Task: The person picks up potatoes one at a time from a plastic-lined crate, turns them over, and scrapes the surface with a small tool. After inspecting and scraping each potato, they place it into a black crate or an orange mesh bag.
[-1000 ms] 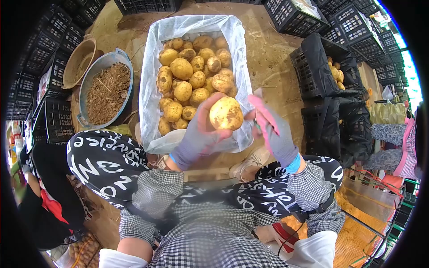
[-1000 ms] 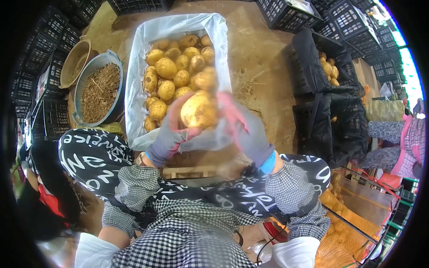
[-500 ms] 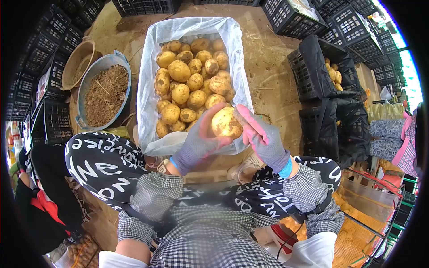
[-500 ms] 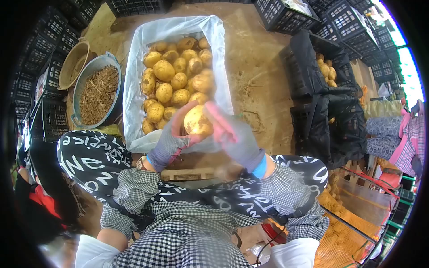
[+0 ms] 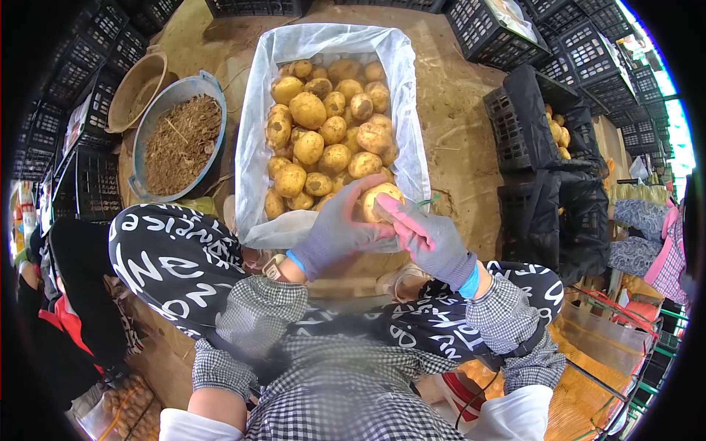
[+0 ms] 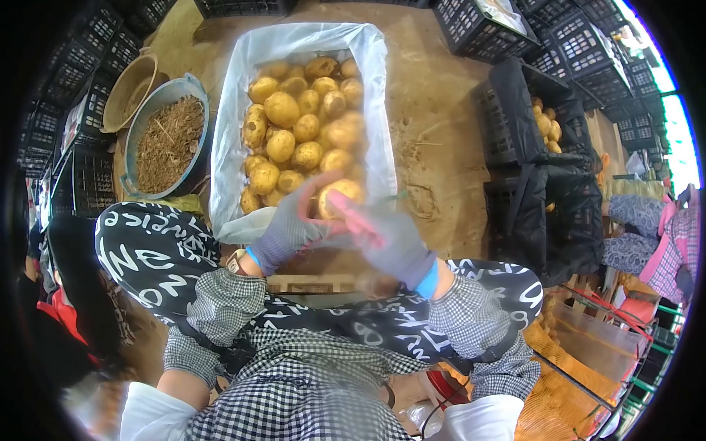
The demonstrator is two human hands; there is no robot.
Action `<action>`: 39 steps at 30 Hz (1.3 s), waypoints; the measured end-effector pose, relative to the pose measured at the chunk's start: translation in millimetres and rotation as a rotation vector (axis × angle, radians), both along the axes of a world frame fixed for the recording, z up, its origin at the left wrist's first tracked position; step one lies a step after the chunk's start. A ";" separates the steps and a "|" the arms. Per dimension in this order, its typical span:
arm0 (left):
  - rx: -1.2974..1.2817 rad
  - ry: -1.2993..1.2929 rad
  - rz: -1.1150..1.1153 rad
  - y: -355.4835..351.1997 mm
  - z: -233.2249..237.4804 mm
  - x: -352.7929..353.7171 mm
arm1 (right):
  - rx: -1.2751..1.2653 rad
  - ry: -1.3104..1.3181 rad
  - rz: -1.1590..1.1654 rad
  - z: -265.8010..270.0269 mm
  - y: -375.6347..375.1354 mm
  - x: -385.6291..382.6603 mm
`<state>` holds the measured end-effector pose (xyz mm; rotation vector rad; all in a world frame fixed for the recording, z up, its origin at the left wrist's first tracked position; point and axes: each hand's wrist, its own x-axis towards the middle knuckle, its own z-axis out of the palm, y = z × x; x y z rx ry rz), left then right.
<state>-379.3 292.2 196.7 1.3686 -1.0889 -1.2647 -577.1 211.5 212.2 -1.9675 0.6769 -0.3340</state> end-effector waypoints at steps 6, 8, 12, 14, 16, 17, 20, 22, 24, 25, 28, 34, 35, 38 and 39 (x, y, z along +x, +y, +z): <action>0.172 0.118 -0.011 -1.6 9.0 1.4 | -0.051 -0.023 -0.008 10.3 -4.8 1.6; 0.179 0.075 -0.026 -0.7 7.5 4.0 | -0.093 -0.019 0.040 9.4 -1.3 2.5; 0.123 -0.020 -0.039 -1.4 -0.8 6.2 | -0.139 -0.033 0.101 3.0 2.0 1.6; 0.090 0.030 -0.016 -2.7 -5.4 4.7 | -0.071 -0.094 0.013 0.6 -3.4 -1.3; -0.028 0.070 0.027 -4.9 -12.0 3.4 | 0.061 -0.214 -0.175 -4.2 -13.2 -2.5; -0.108 0.087 0.053 -4.6 -14.4 2.9 | 0.166 -0.248 -0.277 -4.1 -15.8 -2.5; -0.231 -0.103 0.010 -3.7 -9.5 1.0 | 0.627 -0.091 -0.404 3.4 -18.9 -1.3; -0.257 -0.178 -0.049 -3.4 2.4 -0.9 | 0.827 0.077 -0.226 -0.7 -14.8 2.7; -0.174 0.004 -0.034 -3.5 17.3 -1.8 | 0.856 -0.033 -0.166 3.7 -11.3 2.0; -0.076 0.224 0.013 -3.4 25.3 -1.8 | 0.842 -0.103 -0.172 4.1 -9.7 4.2; -0.139 0.474 0.074 -3.7 8.9 -7.7 | 0.787 -0.354 -0.190 13.2 -5.4 13.0; -0.015 0.474 0.013 -1.7 13.1 -6.6 | 0.782 -0.388 -0.164 29.9 -8.1 16.0; 0.018 0.442 0.024 -0.9 12.4 -5.0 | 0.757 -0.388 -0.161 30.9 -7.6 16.6; -0.004 0.359 0.094 -0.4 22.6 -2.3 | 0.407 -0.221 -0.192 27.9 -11.4 9.2; -0.017 0.430 0.101 -0.4 21.5 -2.3 | 0.304 -0.193 -0.199 25.9 -12.3 7.9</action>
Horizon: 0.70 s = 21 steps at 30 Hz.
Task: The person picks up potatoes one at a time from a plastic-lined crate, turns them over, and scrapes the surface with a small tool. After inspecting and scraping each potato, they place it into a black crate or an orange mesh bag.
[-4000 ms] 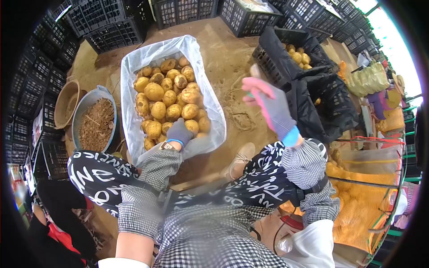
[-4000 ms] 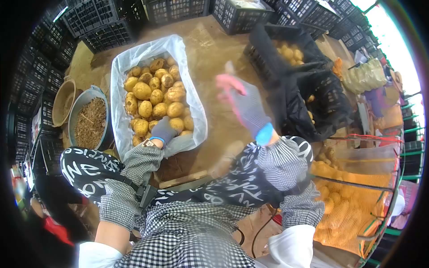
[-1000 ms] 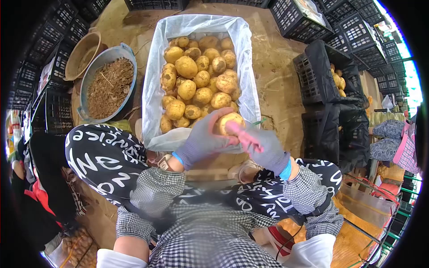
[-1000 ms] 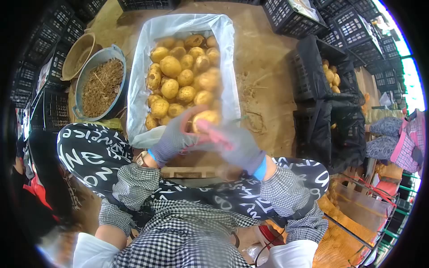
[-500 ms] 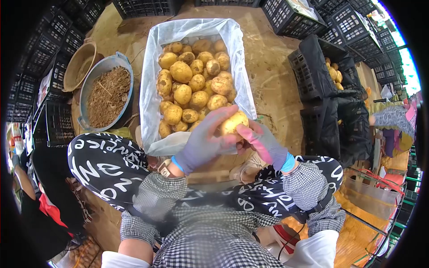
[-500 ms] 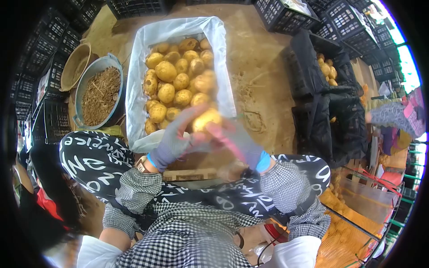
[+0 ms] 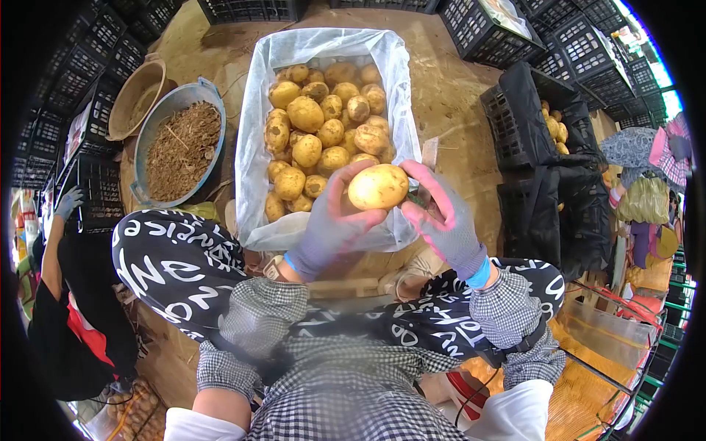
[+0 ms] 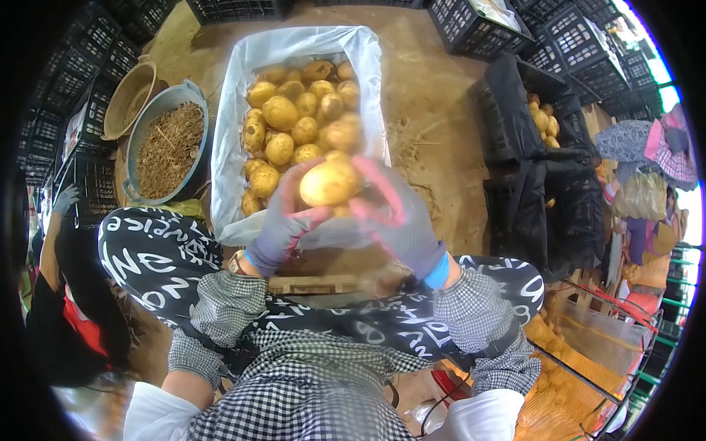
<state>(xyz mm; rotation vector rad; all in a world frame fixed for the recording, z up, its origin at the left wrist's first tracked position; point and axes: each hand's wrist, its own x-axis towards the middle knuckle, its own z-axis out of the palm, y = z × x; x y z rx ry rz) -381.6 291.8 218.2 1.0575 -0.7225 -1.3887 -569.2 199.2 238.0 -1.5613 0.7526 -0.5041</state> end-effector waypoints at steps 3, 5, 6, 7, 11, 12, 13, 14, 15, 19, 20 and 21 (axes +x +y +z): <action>-0.055 0.177 -0.013 2.5 -7.7 0.1 | -0.164 -0.031 -0.003 -8.4 -1.8 -0.8; -0.105 0.250 -0.074 5.5 -13.7 0.6 | -0.173 -0.081 0.005 -11.4 -1.1 -1.6; -0.120 0.263 -0.086 6.3 -14.0 0.1 | -0.113 -0.082 0.001 -7.8 0.9 -1.6; -0.135 0.277 -0.096 6.8 -14.5 -0.5 | -0.053 -0.084 -0.002 -1.0 2.8 -0.8; -0.138 0.275 -0.117 7.6 -12.4 -1.7 | -0.164 -0.112 0.015 -4.0 1.8 -1.7; -0.135 0.282 -0.122 7.9 -11.9 -1.7 | -0.148 -0.114 0.008 -4.2 2.9 -2.1; -0.133 0.288 -0.126 7.9 -11.6 -1.9 | -0.133 -0.115 0.003 -3.8 3.6 -2.6; -0.132 0.295 -0.129 7.3 -11.4 -1.8 | -0.120 -0.116 -0.001 -3.6 3.5 -2.7; -0.124 0.307 -0.135 7.0 -11.1 -2.0 | -0.131 -0.112 0.001 -3.1 3.5 -3.2; -0.098 0.384 -0.142 5.7 -7.9 -3.0 | -0.150 -0.124 -0.002 -5.4 4.4 -4.0; -0.094 0.411 -0.138 5.2 -7.3 -4.0 | -0.149 -0.134 -0.005 -6.5 5.1 -3.8; -0.070 0.317 -0.118 4.6 -7.6 -5.5 | 0.020 -0.118 -0.037 -3.4 7.6 -2.8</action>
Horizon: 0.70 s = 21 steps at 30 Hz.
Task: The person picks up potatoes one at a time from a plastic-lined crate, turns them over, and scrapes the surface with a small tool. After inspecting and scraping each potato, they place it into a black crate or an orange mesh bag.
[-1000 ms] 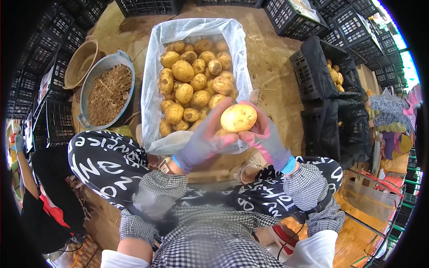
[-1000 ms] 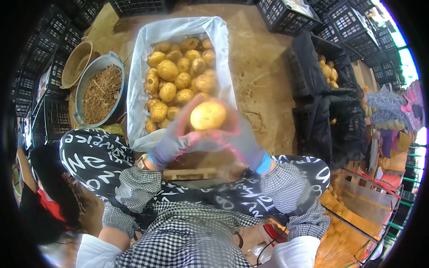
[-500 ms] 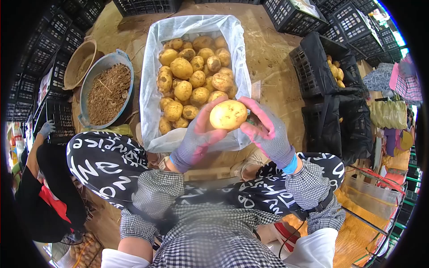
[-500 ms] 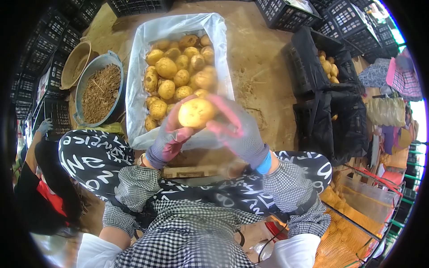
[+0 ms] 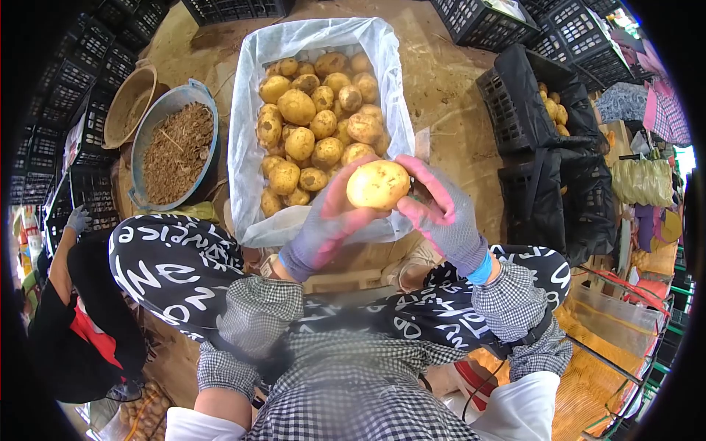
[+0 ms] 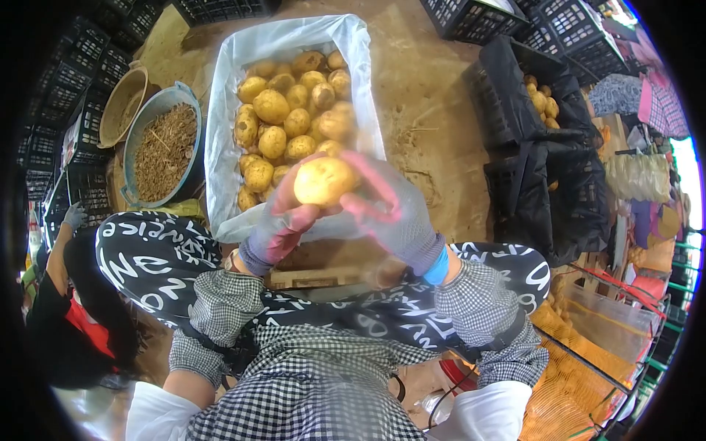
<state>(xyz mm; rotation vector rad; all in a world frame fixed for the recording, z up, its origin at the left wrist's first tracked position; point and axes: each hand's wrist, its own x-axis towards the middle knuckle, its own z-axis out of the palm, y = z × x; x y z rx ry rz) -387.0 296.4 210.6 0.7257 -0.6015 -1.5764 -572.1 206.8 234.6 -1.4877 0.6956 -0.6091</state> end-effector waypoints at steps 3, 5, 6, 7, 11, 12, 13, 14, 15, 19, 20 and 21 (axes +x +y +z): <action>0.117 -0.216 0.057 -4.0 -0.1 -2.1 | 0.109 0.070 -0.054 1.6 3.7 1.1; 0.274 -0.261 0.084 -6.6 -1.5 -1.1 | -0.212 0.106 -0.063 -15.0 -1.1 -5.0; 0.263 -0.330 0.091 -5.7 -2.2 0.0 | -0.306 0.101 -0.064 -13.0 -1.3 -3.3; 0.251 -0.401 0.098 -5.1 -3.1 1.3 | -0.262 0.052 -0.053 -5.4 1.7 -2.5; 0.155 -0.735 0.091 -2.2 -6.0 2.7 | -0.290 0.129 0.094 -4.4 10.1 0.2; 0.135 -0.812 0.085 -0.7 -6.4 2.8 | -0.295 0.143 0.130 -6.8 11.4 0.2; 0.122 -0.871 0.084 0.5 -5.5 2.6 | -0.280 0.118 0.156 -9.2 9.7 0.9; 0.114 -0.911 0.080 0.6 -5.0 2.5 | -0.261 0.111 0.172 -10.3 8.9 0.5; 0.106 -0.951 0.076 0.8 -4.6 2.4 | -0.241 0.104 0.187 -11.4 8.2 0.0; 0.108 -1.027 0.040 0.3 -6.3 4.8 | -0.120 0.152 0.179 -11.8 10.3 0.1; 0.111 -1.041 0.032 -0.1 -7.0 4.9 | -0.075 0.168 0.180 -11.3 12.5 0.2; 0.090 -1.033 0.027 -0.3 -6.6 5.5 | -0.030 0.183 0.179 -10.8 14.6 0.4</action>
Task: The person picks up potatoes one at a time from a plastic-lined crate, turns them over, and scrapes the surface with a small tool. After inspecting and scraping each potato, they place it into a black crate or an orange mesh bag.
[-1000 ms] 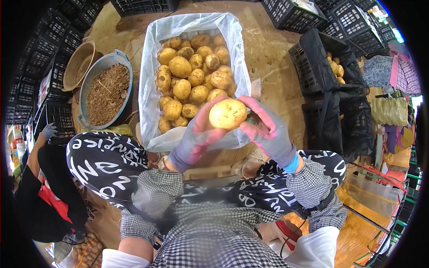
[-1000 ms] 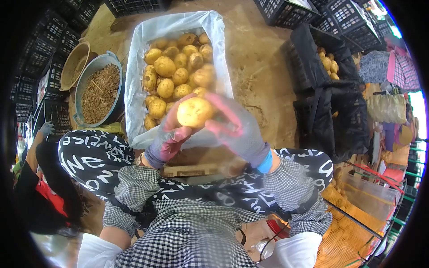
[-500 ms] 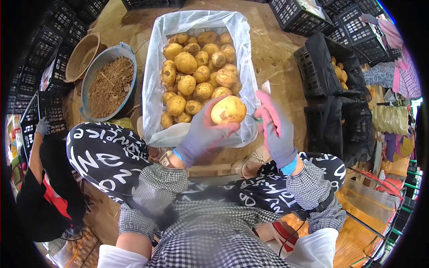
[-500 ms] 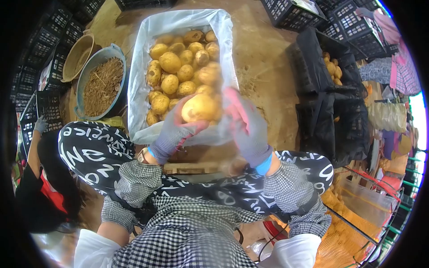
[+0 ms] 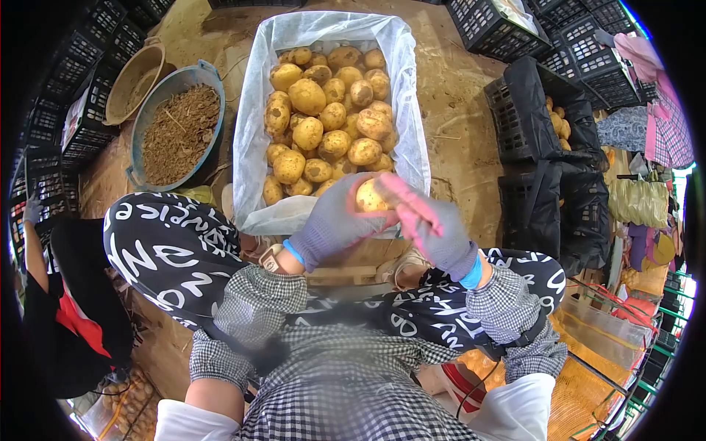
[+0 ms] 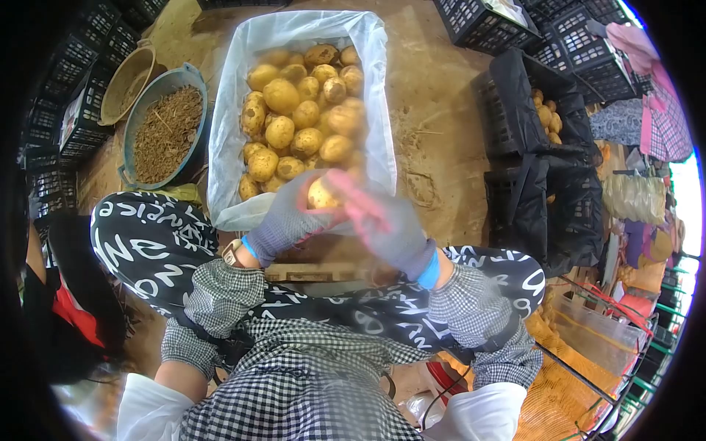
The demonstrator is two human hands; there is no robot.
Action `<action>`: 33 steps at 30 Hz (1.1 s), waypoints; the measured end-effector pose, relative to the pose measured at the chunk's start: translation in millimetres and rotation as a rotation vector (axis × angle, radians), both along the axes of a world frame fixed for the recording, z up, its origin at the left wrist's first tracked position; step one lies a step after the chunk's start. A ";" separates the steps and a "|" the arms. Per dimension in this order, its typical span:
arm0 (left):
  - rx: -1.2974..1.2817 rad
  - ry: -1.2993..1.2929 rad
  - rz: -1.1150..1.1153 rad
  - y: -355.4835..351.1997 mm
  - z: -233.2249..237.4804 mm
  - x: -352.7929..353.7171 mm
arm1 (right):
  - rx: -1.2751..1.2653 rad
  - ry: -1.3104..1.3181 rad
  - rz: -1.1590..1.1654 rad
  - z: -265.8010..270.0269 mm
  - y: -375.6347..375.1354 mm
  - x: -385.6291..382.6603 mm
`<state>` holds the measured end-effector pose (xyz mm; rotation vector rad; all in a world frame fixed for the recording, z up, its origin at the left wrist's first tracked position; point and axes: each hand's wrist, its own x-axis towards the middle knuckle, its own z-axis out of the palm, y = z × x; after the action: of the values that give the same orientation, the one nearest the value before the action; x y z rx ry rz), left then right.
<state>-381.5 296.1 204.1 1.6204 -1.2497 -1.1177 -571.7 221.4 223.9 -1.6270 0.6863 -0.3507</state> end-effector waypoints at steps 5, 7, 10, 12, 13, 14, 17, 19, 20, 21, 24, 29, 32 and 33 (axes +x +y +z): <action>-0.033 0.004 0.001 -1.5 -2.6 0.6 | 0.099 0.043 -0.021 -1.1 0.8 -2.1; 0.036 0.257 0.014 -3.6 5.6 1.3 | -0.059 0.028 -0.119 -4.4 -6.1 -2.7; 0.051 0.318 0.031 -3.5 5.8 2.5 | 0.031 0.017 -0.301 6.3 -19.0 -2.9; -0.031 0.190 0.019 -2.1 2.7 3.0 | 0.213 0.035 -0.349 6.7 -20.9 -2.2; -0.107 0.097 0.002 -1.7 1.6 2.6 | 0.290 0.052 -0.339 -0.5 -20.9 -1.4; -0.185 0.003 -0.017 -1.4 1.3 1.7 | 0.365 0.069 -0.330 -4.1 -20.9 -0.4; -0.389 -0.039 -0.123 -3.3 4.0 -1.2 | 0.530 -0.123 -0.125 0.8 -16.1 3.7; -0.337 0.148 -0.089 -3.2 0.6 0.5 | 0.554 -0.225 -0.152 1.8 -19.8 1.7; -0.263 0.369 -0.036 -3.2 -1.9 -1.8 | 0.516 -0.273 -0.196 0.2 -20.9 0.6; -0.183 0.587 0.017 -3.5 -2.7 -3.2 | 0.479 -0.322 -0.236 0.3 -22.4 -0.5; -0.211 0.475 0.015 -3.9 -1.8 -3.4 | 0.475 -0.372 -0.250 3.7 -24.0 -2.9; -0.209 0.418 -0.031 -1.4 -10.9 -2.9 | 0.766 -0.481 -0.377 7.7 -29.6 -6.2; -0.146 0.472 -0.073 -3.5 -15.4 -6.1 | 0.848 -0.665 -0.592 -10.0 -82.4 -41.4; -0.101 0.425 -0.067 -3.8 -18.8 -4.7 | 0.874 -0.736 -0.656 -26.9 -111.6 -55.8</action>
<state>-386.2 292.3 185.3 1.1922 -1.0643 -1.3339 -627.5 109.8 196.9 -0.3475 0.6384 -0.9132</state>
